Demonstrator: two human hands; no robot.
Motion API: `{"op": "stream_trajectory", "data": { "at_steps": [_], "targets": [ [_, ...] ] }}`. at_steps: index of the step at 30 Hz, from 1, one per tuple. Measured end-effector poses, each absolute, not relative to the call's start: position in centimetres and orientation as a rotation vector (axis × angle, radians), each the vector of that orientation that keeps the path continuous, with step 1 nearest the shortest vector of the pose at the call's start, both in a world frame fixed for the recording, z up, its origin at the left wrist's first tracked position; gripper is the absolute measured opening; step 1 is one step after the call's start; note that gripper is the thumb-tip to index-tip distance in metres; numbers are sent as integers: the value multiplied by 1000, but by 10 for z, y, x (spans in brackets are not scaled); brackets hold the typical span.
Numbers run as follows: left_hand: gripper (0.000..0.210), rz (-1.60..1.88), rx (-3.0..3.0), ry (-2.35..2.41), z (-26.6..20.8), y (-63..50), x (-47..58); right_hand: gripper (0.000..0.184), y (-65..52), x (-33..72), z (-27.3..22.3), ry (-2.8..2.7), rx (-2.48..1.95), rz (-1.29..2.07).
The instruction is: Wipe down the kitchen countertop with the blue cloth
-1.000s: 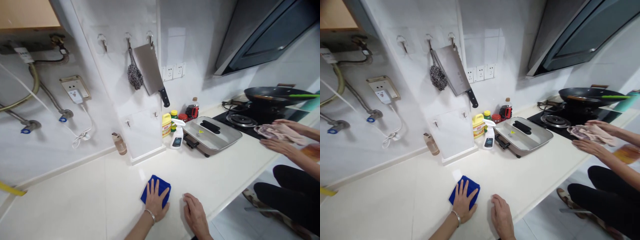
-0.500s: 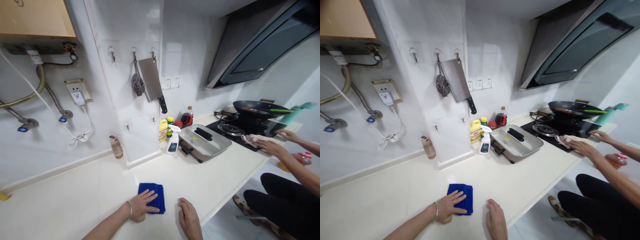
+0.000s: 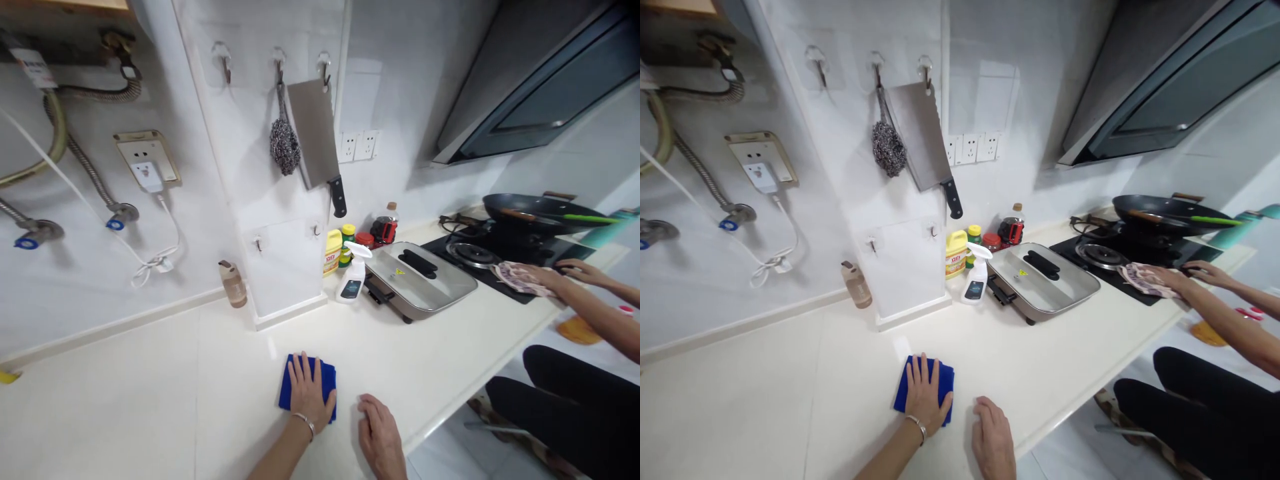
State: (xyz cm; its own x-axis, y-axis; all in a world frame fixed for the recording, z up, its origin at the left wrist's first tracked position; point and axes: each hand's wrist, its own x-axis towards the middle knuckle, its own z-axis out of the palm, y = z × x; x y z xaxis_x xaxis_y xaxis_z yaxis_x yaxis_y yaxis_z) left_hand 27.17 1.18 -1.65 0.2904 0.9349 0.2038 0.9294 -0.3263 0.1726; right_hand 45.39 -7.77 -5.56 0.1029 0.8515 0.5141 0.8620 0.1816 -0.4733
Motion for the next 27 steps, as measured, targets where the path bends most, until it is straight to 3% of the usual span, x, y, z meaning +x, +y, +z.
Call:
{"op": "stream_trajectory", "data": {
  "at_steps": [4, 14, 27],
  "targets": [
    [89, 347, 2547, 1597, -5, 36, 269, 27, -77, 454, -55, -1707, -1617, 7],
    [89, 375, 2472, 1567, -6, 38, 251, 23, -75, 454, -51, -1667, -1586, -1],
    [65, 331, 2437, 1912, 22, 4, 48, 25, -70, 462, -65, -1738, -1530, -135]
  ]
}}
